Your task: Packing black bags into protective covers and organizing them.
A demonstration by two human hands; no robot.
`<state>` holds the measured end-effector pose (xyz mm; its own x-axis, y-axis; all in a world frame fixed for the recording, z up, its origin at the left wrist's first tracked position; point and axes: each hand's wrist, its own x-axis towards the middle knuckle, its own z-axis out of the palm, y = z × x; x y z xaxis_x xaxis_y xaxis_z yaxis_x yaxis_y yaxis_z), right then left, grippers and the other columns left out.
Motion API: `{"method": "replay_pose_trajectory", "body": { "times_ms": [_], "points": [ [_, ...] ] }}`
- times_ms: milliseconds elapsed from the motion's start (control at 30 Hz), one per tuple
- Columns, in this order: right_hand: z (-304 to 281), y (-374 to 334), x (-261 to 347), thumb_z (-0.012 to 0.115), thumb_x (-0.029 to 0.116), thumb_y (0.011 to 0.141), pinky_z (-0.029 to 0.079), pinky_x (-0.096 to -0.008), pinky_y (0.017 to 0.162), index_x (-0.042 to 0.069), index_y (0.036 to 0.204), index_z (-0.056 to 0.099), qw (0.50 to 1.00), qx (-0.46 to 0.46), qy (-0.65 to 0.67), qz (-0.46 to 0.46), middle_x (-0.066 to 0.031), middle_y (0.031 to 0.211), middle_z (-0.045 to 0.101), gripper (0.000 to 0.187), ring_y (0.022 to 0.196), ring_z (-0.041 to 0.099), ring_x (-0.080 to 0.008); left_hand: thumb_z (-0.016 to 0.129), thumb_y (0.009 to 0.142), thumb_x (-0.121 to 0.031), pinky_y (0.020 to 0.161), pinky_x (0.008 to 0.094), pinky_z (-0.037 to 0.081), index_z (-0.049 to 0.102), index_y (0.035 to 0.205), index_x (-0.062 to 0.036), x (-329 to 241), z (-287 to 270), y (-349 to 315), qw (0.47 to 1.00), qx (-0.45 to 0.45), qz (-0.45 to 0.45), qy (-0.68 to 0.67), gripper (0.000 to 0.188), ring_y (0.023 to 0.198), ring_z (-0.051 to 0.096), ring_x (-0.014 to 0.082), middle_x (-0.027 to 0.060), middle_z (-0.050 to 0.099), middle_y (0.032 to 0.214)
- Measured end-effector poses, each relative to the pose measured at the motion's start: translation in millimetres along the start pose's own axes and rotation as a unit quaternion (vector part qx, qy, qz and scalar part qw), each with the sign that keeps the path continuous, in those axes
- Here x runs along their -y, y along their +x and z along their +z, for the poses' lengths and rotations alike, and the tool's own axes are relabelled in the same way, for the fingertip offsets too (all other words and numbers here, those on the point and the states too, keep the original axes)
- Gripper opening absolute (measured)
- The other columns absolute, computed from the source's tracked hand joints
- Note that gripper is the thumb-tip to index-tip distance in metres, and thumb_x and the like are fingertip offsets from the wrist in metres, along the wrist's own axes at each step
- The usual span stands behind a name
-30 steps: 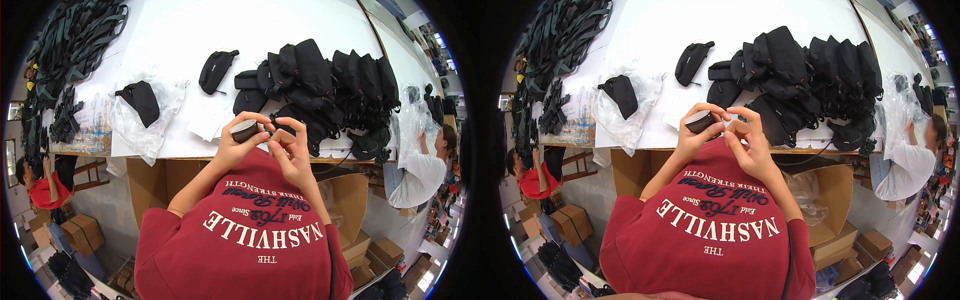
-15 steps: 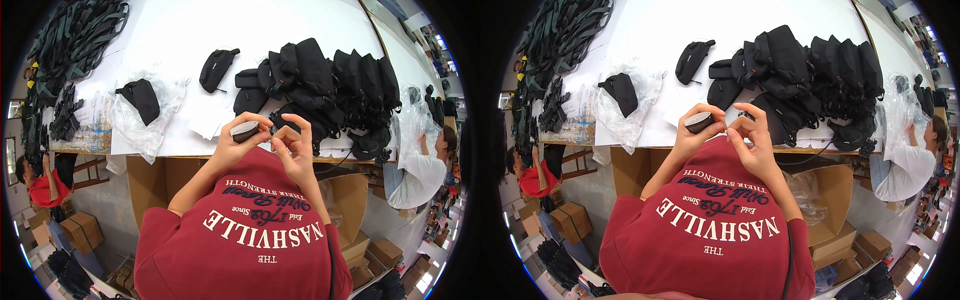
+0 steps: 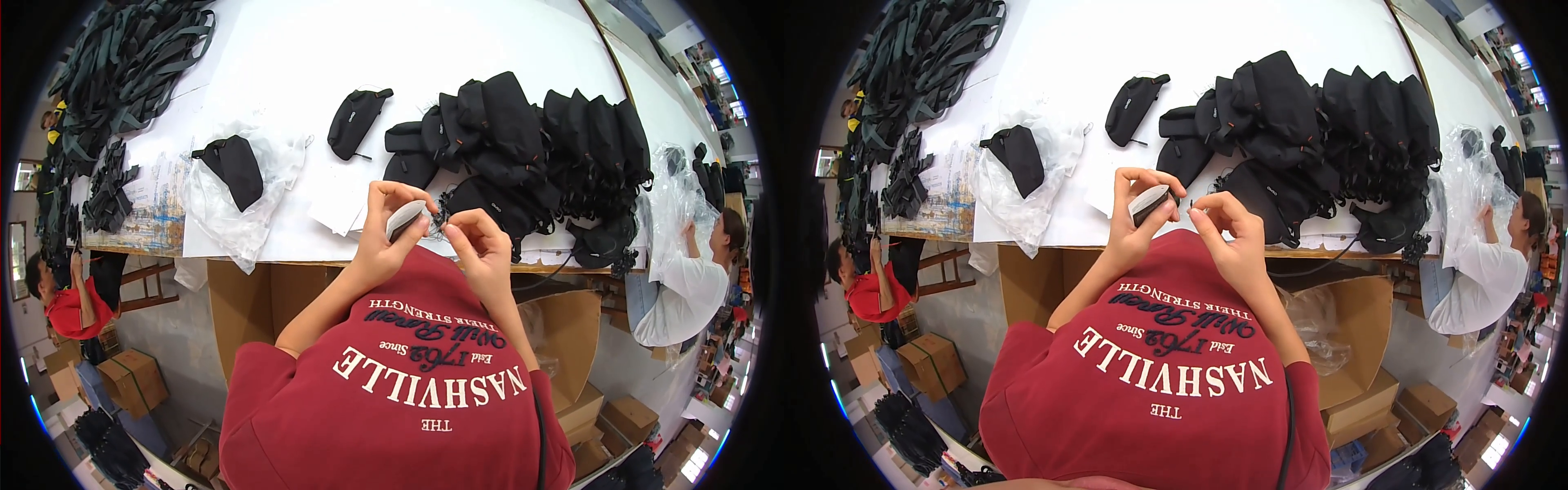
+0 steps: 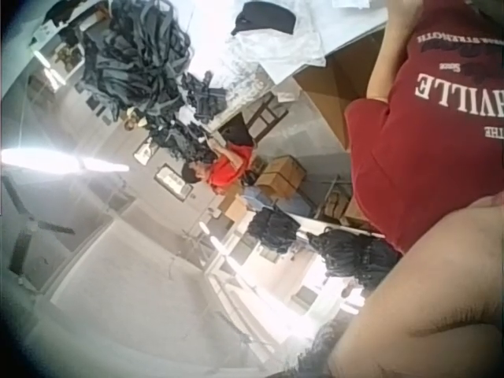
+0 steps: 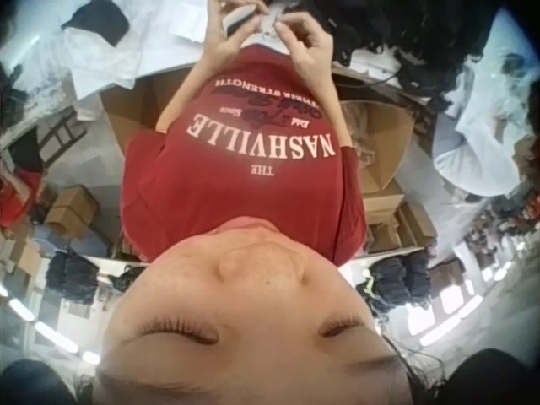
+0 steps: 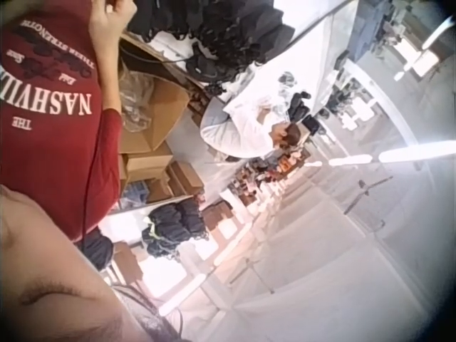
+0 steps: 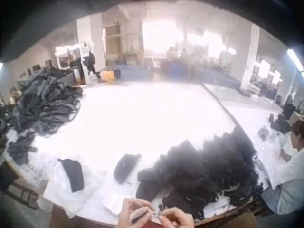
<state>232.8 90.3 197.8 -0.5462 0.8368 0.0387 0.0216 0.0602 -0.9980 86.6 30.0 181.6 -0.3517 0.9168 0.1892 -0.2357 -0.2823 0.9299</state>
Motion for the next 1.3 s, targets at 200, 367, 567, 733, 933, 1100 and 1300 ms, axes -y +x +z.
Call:
{"method": "replay_pose_trajectory", "body": {
  "times_ms": [200, 367, 567, 733, 933, 1100, 1300],
  "points": [
    [0, -1, 8, 0.063, 0.004, 0.082, 0.02, -0.0199, 0.043, 0.001, 0.082, 0.06, 0.994, -0.015, -0.081, -0.065, 0.0051, 0.053, 0.038, 0.004, 0.048, 0.029, -0.0006, 0.058, 0.083, 0.004, 0.075, 0.0241, 0.045, 0.044, 0.096, -0.0029, 1, -2, 0, 0.998, 0.06, -0.005, -0.018, 0.02, 0.084, 0.055, 0.0125, 0.0121, 0.053, 0.102],
    [3, -1, 12, 0.063, 0.002, 0.082, 0.017, -0.0194, 0.044, 0.002, 0.081, 0.06, 0.99, -0.019, -0.11, -0.084, 0.0075, 0.053, 0.037, 0.003, 0.049, 0.027, 0.0005, 0.066, 0.073, 0.006, 0.073, 0.0267, 0.045, 0.052, 0.08, -0.0024, -2, -3, 2, 0.976, 0.062, 0.124, 0.166, 0.019, 0.08, 0.056, 0.0164, 0.0104, 0.056, 0.098],
    [3, 1, 12, 0.065, 0.001, 0.081, 0.018, -0.0201, 0.044, 0.002, 0.084, 0.061, 0.99, -0.048, -0.109, -0.07, 0.006, 0.053, 0.037, 0.005, 0.048, 0.028, -0.001, 0.069, 0.07, 0.006, 0.069, 0.0263, 0.045, 0.056, 0.081, -0.001, -1, -9, 4, 0.954, 0.085, 0.17, 0.231, 0.019, 0.078, 0.056, 0.0157, 0.0095, 0.057, 0.094],
    [-4, 0, 3, 0.067, 0.002, 0.079, 0.019, -0.0205, 0.044, 0.003, 0.085, 0.061, 0.994, -0.045, -0.089, -0.051, 0.0056, 0.052, 0.034, 0.008, 0.047, 0.028, -0.0022, 0.061, 0.085, -0.006, 0.07, 0.0249, 0.044, 0.057, 0.086, 0.0003, 6, -20, 5, 0.988, 0.148, 0.01, 0.048, 0.008, 0.078, 0.054, 0.0116, 0.0058, 0.057, 0.093],
    [-8, 5, -9, 0.069, 0.002, 0.078, 0.019, -0.0194, 0.045, 0.002, 0.083, 0.062, 0.991, 0.028, -0.133, -0.021, 0.0067, 0.051, 0.039, 0.008, 0.048, 0.029, -0.0004, 0.052, 0.094, -0.015, 0.074, 0.0212, 0.041, 0.053, 0.099, -0.0018, 29, -23, -1, 0.969, 0.16, -0.185, -0.033, 0.014, 0.082, 0.049, 0.0045, 0.0004, 0.053, 0.09],
    [-10, 13, -23, 0.059, 0.015, 0.09, 0.021, -0.0187, 0.043, 0.003, 0.086, 0.057, 0.984, 0.076, 0.112, 0.112, 0.0079, 0.054, 0.041, 0.012, 0.045, 0.032, -0.0003, 0.051, 0.094, -0.012, 0.07, 0.0186, 0.039, 0.05, 0.093, -0.0021, 24, -18, 2, 0.983, 0.125, -0.132, -0.004, 0.01, 0.076, 0.047, 0.0037, -0.0009, 0.049, 0.084],
    [-11, 26, -22, 0.056, 0.014, 0.092, 0.024, -0.0172, 0.041, 0.003, 0.088, 0.054, 0.959, 0.135, 0.152, 0.199, 0.0049, 0.058, 0.046, 0.012, 0.045, 0.036, -0.0009, 0.05, 0.094, -0.012, 0.062, 0.0179, 0.038, 0.05, 0.091, -0.0025, 33, -23, 26, 0.99, 0.08, -0.108, 0.034, 0.01, 0.07, 0.045, 0.0028, -0.001, 0.049, 0.083]
  ]
}}
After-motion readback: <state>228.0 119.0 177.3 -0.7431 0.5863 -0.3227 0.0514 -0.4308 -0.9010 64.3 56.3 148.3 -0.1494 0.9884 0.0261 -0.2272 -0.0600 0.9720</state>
